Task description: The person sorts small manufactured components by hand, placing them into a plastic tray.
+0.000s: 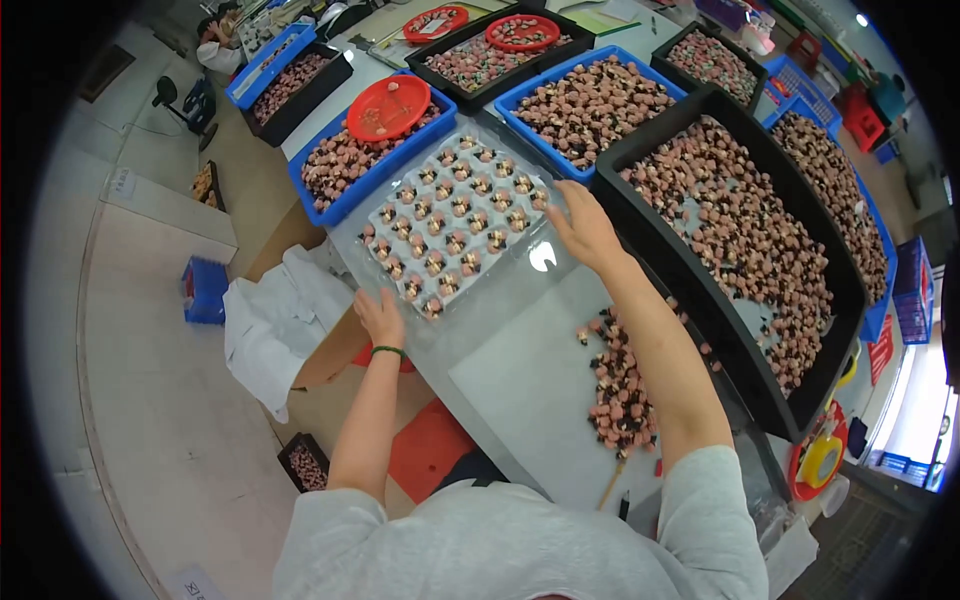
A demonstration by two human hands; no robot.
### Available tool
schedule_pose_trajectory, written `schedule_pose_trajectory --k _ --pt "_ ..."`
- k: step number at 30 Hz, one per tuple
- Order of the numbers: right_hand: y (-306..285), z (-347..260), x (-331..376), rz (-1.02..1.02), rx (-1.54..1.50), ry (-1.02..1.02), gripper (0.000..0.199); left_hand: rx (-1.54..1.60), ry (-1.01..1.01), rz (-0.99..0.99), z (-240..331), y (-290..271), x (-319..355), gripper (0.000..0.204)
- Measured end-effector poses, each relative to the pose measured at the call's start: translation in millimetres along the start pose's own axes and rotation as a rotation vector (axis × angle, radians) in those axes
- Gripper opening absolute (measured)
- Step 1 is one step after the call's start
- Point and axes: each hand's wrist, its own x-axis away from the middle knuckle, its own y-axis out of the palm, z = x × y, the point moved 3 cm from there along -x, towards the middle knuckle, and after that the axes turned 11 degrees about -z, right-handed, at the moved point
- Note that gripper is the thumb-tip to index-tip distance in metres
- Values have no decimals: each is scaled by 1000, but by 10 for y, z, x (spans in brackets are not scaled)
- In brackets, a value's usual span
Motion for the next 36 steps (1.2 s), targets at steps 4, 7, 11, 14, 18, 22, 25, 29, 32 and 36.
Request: schedule_pose_trajectory --k 4,7,11,14,18,22,25,29,32,36 --pt "475 355 -699 -62 125 207 37 166 -201 -224 -261 191 -175 61" --pt "532 398 -897 -279 108 478 36 348 -176 -133 -218 148 -177 51" --pt "651 715 -615 -194 -261 433 31 686 -213 -219 -167 100 -132 42" --pt "755 758 -239 -18 -332 394 32 989 -198 -377 294 -160 1 42" --pt "266 102 277 30 -550 421 34 570 67 -440 242 -906 -300 40" --pt "-431 -576 1638 284 -639 458 37 571 272 -638 778 -1240 -86 41" --pt "-1028 -1406 2694 577 -638 483 39 673 458 -928 1944 -1497 601 40" --pt "-1725 -2504 4146 1034 -553 591 37 527 837 -1288 3308 -1005 1447 40" --pt "-1812 -2966 5034 1474 -490 628 39 395 1048 -1585 4222 -47 2541 39" --pt "-1819 -3228 5733 1917 -164 615 39 272 1298 -1980 5290 882 4410 40"
